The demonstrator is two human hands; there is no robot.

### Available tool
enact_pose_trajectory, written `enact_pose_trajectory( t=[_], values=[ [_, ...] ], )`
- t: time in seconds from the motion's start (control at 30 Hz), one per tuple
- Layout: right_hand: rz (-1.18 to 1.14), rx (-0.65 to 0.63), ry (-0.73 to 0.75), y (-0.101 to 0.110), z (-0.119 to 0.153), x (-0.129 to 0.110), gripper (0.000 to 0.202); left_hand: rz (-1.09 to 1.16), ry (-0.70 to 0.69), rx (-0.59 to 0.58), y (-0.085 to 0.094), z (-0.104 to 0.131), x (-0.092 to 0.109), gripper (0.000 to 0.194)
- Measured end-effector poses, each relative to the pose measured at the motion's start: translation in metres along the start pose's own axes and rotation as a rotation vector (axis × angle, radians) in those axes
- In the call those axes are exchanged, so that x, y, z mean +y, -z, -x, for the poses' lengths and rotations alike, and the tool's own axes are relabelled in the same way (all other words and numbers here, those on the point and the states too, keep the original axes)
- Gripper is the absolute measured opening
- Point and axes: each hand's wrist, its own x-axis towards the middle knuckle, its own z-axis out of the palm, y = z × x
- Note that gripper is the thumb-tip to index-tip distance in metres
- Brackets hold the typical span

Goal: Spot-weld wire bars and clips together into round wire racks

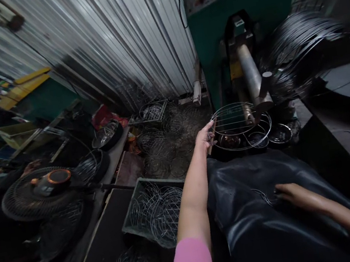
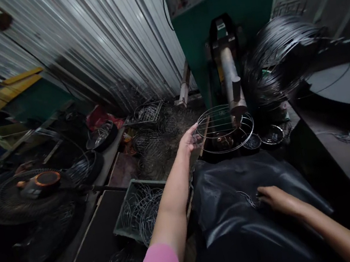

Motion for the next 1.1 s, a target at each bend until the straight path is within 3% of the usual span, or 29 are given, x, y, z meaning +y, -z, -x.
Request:
enact_pose_trajectory(
  t=[0.13, 0.23, 0.4, 0.5, 0.57, 0.63, 0.73, 0.9, 1.03, 1.1],
  values=[
    [0.027, -0.010, -0.074, 0.007, 0.016, 0.016, 0.020, -0.027, -0.041, -0.003, -0.006, -0.005, -0.008, 0.044],
    [0.004, -0.016, -0.068, 0.006, 0.023, 0.015, 0.019, -0.005, -0.015, 0.014, -0.008, -0.004, -0.015, 0.039],
    [-0.478, -0.063, -0.289, 0.028, 0.019, -0.010, 0.025, 0.065, 0.012, 0.003, -0.012, 0.004, -0.016, 0.029],
    [-0.881, 0.158, -0.248, 0.053, 0.005, -0.034, 0.024, 0.095, -0.071, 0.057, -0.016, 0.010, -0.015, 0.027],
    [-1.080, 0.387, -0.149, 0.069, -0.009, -0.053, 0.029, 0.103, -0.144, 0.101, -0.018, 0.013, -0.017, 0.025],
    [-1.179, 0.535, -0.010, 0.082, -0.027, -0.073, 0.034, 0.107, -0.191, 0.124, -0.019, 0.016, -0.020, 0.025],
    [-1.133, 0.538, 0.113, 0.092, -0.052, -0.095, 0.039, 0.124, -0.222, 0.116, -0.021, 0.018, -0.023, 0.026],
    [-0.911, 0.480, 0.079, 0.100, -0.067, -0.111, 0.041, 0.167, -0.293, 0.108, -0.021, 0.019, -0.023, 0.032],
    [-0.850, 0.642, 0.197, 0.106, -0.061, -0.114, 0.032, 0.199, -0.323, 0.078, -0.022, 0.017, -0.023, 0.034],
    [-0.801, 0.664, 0.218, 0.104, -0.062, -0.111, 0.029, 0.207, -0.314, 0.082, -0.023, 0.016, -0.024, 0.034]
  ],
)
